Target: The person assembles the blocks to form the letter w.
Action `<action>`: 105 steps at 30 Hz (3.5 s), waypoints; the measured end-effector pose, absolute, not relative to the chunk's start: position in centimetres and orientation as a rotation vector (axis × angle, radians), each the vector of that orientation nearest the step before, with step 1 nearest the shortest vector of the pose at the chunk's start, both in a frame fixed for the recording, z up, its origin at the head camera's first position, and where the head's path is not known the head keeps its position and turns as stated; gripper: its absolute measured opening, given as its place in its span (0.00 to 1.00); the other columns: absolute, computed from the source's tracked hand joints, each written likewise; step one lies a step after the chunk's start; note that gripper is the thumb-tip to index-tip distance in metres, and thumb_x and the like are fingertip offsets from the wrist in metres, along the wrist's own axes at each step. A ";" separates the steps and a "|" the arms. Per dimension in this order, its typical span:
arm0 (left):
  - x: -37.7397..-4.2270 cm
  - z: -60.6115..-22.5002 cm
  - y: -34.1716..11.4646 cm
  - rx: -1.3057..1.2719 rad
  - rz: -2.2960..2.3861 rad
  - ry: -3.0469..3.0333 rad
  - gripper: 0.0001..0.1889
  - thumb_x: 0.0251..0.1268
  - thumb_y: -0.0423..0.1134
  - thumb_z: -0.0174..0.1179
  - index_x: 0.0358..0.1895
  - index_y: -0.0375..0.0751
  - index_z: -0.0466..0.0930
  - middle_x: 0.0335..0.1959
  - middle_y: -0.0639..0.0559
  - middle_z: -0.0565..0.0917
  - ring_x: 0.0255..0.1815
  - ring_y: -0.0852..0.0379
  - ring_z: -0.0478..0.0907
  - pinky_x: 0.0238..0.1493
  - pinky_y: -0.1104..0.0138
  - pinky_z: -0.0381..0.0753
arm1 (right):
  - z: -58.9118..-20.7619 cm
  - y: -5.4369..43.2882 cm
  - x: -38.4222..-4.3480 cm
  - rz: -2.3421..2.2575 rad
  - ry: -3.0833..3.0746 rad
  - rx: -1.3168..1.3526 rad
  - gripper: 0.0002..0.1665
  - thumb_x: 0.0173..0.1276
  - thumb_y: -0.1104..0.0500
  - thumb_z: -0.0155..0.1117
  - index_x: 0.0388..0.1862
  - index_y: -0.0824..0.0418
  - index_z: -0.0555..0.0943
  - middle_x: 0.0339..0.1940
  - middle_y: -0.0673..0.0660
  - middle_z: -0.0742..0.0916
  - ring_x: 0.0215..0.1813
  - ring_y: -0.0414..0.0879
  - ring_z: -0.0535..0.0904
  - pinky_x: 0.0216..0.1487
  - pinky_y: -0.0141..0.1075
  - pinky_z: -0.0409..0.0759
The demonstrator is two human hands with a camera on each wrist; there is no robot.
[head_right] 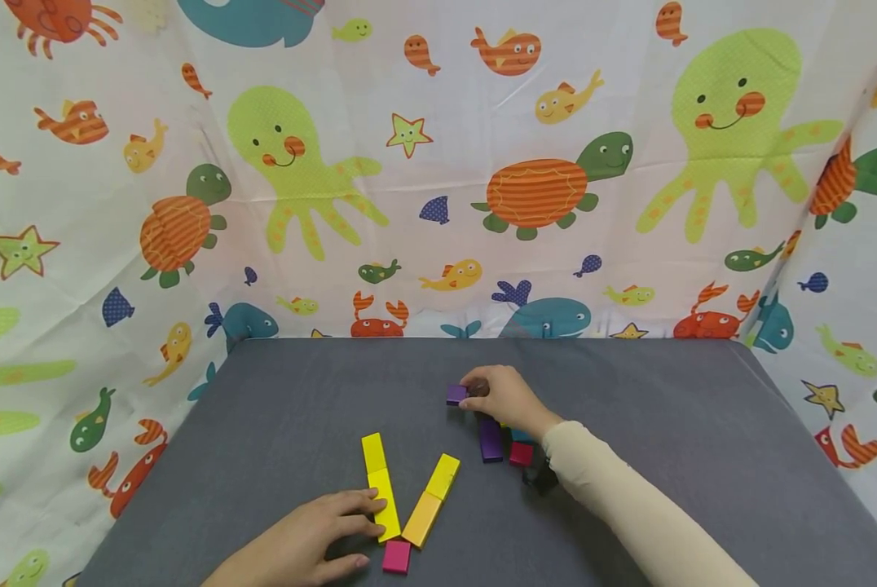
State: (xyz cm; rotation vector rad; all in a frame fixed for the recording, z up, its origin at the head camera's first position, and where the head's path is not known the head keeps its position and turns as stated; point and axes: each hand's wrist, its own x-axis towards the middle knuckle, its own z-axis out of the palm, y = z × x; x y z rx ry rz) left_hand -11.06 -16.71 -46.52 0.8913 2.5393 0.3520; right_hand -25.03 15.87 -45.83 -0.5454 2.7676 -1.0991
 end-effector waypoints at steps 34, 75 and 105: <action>-11.0 -46.7 -16.8 0.934 0.364 2.538 0.19 0.64 0.63 0.60 0.57 0.72 0.78 0.65 0.65 0.76 0.65 0.58 0.75 0.63 0.53 0.81 | -48.8 15.0 -18.3 -1.091 2.905 -0.456 0.16 0.58 0.57 0.75 0.46 0.56 0.87 0.42 0.50 0.89 0.37 0.37 0.79 0.39 0.31 0.82; -11.0 -46.6 -16.4 0.842 0.338 2.538 0.18 0.61 0.63 0.62 0.55 0.73 0.78 0.65 0.66 0.76 0.64 0.59 0.75 0.64 0.52 0.80 | -49.3 15.6 -19.0 -1.078 2.849 -0.628 0.18 0.58 0.57 0.75 0.48 0.56 0.87 0.38 0.50 0.86 0.32 0.35 0.74 0.31 0.24 0.74; -11.0 -46.5 -16.4 0.829 0.347 2.530 0.19 0.61 0.63 0.62 0.56 0.72 0.78 0.65 0.67 0.76 0.64 0.59 0.75 0.64 0.52 0.80 | -48.0 16.4 -20.1 -1.211 2.766 -0.535 0.25 0.58 0.54 0.76 0.55 0.59 0.84 0.43 0.54 0.87 0.32 0.40 0.76 0.29 0.27 0.78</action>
